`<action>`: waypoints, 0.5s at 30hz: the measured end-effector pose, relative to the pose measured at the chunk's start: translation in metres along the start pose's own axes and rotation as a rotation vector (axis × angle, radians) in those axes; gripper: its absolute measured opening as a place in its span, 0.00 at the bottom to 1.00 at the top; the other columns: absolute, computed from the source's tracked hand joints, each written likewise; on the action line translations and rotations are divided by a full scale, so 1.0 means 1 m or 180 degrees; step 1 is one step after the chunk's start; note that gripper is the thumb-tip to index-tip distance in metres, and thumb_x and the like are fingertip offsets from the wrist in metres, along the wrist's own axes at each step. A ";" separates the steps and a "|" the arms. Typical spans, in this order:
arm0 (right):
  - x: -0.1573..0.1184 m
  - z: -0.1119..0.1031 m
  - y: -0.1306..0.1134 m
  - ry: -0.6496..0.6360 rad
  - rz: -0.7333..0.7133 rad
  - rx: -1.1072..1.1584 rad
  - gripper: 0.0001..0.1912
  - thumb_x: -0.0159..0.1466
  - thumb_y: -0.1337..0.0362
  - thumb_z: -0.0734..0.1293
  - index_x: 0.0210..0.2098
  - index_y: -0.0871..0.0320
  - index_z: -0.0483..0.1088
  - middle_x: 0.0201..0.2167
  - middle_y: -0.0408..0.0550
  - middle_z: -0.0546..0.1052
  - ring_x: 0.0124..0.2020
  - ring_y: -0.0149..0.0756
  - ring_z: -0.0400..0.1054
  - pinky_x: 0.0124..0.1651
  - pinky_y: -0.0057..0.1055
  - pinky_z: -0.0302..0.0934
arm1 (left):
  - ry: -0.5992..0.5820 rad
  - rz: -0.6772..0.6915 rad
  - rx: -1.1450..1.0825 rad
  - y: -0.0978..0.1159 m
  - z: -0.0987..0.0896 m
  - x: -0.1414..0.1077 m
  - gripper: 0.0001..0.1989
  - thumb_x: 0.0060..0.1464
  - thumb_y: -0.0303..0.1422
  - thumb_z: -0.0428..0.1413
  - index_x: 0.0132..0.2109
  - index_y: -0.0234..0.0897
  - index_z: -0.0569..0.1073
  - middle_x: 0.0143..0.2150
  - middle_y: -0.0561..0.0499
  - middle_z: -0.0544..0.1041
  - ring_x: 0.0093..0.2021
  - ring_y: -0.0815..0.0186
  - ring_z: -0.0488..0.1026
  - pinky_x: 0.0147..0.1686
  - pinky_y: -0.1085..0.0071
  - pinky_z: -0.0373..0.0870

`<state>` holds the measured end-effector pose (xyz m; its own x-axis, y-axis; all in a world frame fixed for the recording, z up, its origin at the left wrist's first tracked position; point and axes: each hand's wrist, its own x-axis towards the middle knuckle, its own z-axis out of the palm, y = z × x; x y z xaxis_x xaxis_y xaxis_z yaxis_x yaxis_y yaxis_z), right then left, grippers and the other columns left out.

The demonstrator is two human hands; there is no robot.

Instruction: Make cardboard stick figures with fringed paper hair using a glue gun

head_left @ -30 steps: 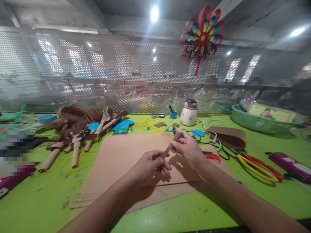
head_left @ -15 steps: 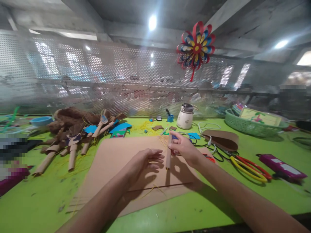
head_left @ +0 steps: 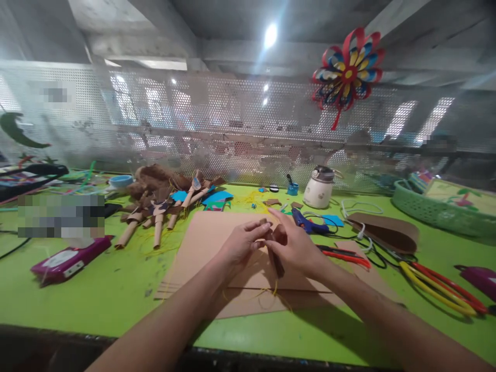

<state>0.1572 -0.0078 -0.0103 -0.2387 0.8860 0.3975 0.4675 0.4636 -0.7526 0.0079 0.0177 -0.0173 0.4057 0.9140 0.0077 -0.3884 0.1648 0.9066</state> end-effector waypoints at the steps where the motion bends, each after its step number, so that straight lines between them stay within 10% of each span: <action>1: -0.001 0.000 0.000 0.0012 0.0084 0.0141 0.34 0.55 0.64 0.68 0.60 0.55 0.55 0.23 0.41 0.71 0.26 0.36 0.65 0.31 0.32 0.58 | 0.0035 -0.0003 -0.0043 0.001 0.000 0.000 0.14 0.44 0.35 0.64 0.38 0.31 0.77 0.31 0.49 0.75 0.33 0.70 0.69 0.35 0.74 0.62; 15: -0.017 -0.013 0.013 0.0202 0.0756 0.1323 0.18 0.60 0.50 0.63 0.31 0.61 0.69 0.23 0.45 0.72 0.23 0.31 0.64 0.27 0.30 0.58 | 0.0011 -0.0133 -0.0435 0.004 -0.007 0.004 0.12 0.51 0.31 0.59 0.43 0.31 0.76 0.34 0.47 0.76 0.34 0.70 0.70 0.35 0.76 0.64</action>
<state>0.1781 -0.0167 -0.0196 -0.1081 0.9716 0.2107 0.1199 0.2231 -0.9674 0.0018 0.0248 -0.0163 0.4211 0.9065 -0.0307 -0.4803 0.2515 0.8403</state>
